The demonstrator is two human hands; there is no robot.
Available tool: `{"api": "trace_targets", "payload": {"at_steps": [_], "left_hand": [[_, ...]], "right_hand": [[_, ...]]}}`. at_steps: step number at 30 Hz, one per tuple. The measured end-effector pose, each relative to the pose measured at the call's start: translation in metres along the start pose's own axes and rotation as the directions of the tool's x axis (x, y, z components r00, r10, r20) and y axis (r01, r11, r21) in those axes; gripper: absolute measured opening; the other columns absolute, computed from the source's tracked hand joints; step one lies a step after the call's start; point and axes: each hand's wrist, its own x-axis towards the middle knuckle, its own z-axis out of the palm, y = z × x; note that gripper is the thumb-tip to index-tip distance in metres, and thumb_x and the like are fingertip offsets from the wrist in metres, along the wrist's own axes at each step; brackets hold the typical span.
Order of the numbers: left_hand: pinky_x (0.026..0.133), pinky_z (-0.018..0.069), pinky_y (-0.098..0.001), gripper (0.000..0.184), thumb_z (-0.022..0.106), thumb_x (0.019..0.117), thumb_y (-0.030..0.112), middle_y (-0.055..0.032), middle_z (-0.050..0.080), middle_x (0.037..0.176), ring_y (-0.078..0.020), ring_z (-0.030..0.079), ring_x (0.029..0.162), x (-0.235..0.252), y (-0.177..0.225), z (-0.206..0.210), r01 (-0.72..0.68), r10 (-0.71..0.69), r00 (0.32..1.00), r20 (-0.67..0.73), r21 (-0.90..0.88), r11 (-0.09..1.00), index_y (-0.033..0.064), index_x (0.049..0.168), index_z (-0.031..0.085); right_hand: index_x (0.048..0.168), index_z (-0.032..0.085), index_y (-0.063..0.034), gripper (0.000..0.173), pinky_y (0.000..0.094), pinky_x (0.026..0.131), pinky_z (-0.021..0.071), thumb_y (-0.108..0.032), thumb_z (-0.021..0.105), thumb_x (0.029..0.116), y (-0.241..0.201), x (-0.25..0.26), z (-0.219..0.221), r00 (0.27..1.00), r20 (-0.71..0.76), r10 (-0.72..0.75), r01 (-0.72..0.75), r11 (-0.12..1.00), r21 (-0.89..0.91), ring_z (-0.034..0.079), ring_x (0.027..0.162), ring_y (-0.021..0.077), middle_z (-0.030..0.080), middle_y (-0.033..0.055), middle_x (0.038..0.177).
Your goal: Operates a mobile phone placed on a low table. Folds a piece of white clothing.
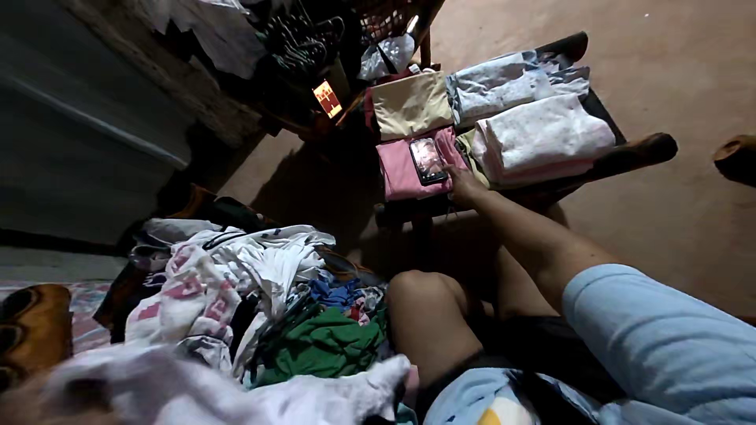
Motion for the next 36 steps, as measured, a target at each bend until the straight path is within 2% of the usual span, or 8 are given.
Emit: {"api": "trace_targets", "payload": {"at_steps": [3,5,8,12,17,23,27,36], "left_hand": [[0.102,0.0492,-0.0474,0.040,0.047,0.1064,0.017,-0.0302,0.062,0.125,-0.0336,0.062,0.115,-0.061,-0.097,0.105,0.125,-0.155,0.983,0.098,0.262,0.957,-0.0135,0.131,0.055],[0.098,0.0525,-0.0524,0.045,0.043,0.1083,0.030,-0.0249,0.064,0.129,-0.0360,0.064,0.117,-0.114,-0.154,0.191,0.226,-0.317,0.943,0.105,0.500,0.836,-0.0018,0.137,0.058],[0.100,0.0478,-0.0629,0.047,0.041,0.1093,0.021,-0.0282,0.054,0.144,-0.0466,0.056,0.128,-0.116,-0.143,0.250,0.386,-0.587,0.807,0.060,0.700,0.601,-0.0004,0.151,0.043],[0.096,0.0504,-0.0611,0.047,0.049,0.1064,0.029,-0.0265,0.061,0.134,-0.0435,0.062,0.121,-0.108,-0.135,0.261,0.372,-0.571,0.820,0.029,0.732,0.571,-0.0009,0.143,0.051],[0.098,0.0498,-0.0575,0.047,0.047,0.1067,0.033,-0.0212,0.063,0.134,-0.0384,0.062,0.123,-0.112,-0.147,0.271,0.358,-0.550,0.835,0.002,0.758,0.546,0.0017,0.141,0.055],[0.107,0.0415,-0.0629,0.055,0.049,0.1060,0.035,-0.0319,0.055,0.138,-0.0471,0.054,0.130,-0.124,-0.140,0.228,0.086,-0.422,0.851,0.314,0.708,0.701,-0.0080,0.141,0.049],[0.098,0.0420,-0.0692,0.050,0.059,0.0984,0.030,-0.0340,0.061,0.126,-0.0529,0.059,0.119,-0.149,-0.166,0.227,0.017,-0.184,0.967,0.178,0.674,0.739,-0.0098,0.129,0.060],[0.101,0.0404,-0.0666,0.050,0.061,0.0981,0.030,-0.0314,0.061,0.131,-0.0496,0.057,0.124,-0.142,-0.168,0.237,0.074,-0.283,0.941,0.187,0.701,0.709,-0.0092,0.130,0.060]], "right_hand": [[0.154,0.040,-0.0153,0.082,0.0725,0.096,0.0464,-0.003,0.076,0.0815,-0.003,-0.007,-0.010,1.000,0.024,-0.003,0.003,1.000,0.002,0.051,0.129,0.0542,0.056,0.0304,0.137],[0.154,0.041,-0.0160,0.082,0.0715,0.096,0.0470,-0.003,0.076,0.0814,-0.002,-0.006,-0.011,0.999,0.032,-0.007,0.008,1.000,-0.013,0.052,0.128,0.0531,0.057,0.0300,0.135],[0.154,0.040,-0.0178,0.084,0.0713,0.096,0.0473,-0.003,0.077,0.0803,-0.003,-0.001,-0.009,0.999,0.045,0.008,-0.006,0.999,-0.044,0.053,0.127,0.0533,0.058,0.0313,0.132],[0.156,0.037,-0.0196,0.089,0.0718,0.096,0.0468,-0.007,0.078,0.0783,-0.005,0.001,-0.005,0.997,0.071,0.009,-0.002,0.995,-0.098,0.051,0.128,0.0546,0.058,0.0312,0.133],[0.161,0.023,-0.0294,0.093,0.0740,0.084,0.0491,-0.011,0.075,0.0862,-0.019,0.019,-0.027,0.986,0.124,0.113,-0.097,0.987,-0.132,0.064,0.106,0.0543,0.066,0.0304,0.118],[0.159,0.031,-0.0205,0.086,0.0770,0.088,0.0466,-0.005,0.072,0.0859,-0.027,0.059,-0.047,0.998,0.042,0.046,-0.041,0.992,-0.121,0.059,0.115,0.0574,0.061,0.0338,0.128],[0.159,0.030,-0.0217,0.085,0.0746,0.092,0.0467,-0.006,0.072,0.0874,-0.023,0.087,-0.040,0.996,0.068,0.052,-0.042,0.990,-0.134,0.059,0.119,0.0534,0.060,0.0299,0.133],[0.159,0.033,-0.0213,0.073,0.0773,0.096,0.0418,-0.004,0.064,0.0947,-0.024,0.112,-0.036,0.990,0.064,0.123,-0.116,0.989,-0.096,0.055,0.124,0.0559,0.058,0.0319,0.136]]}}
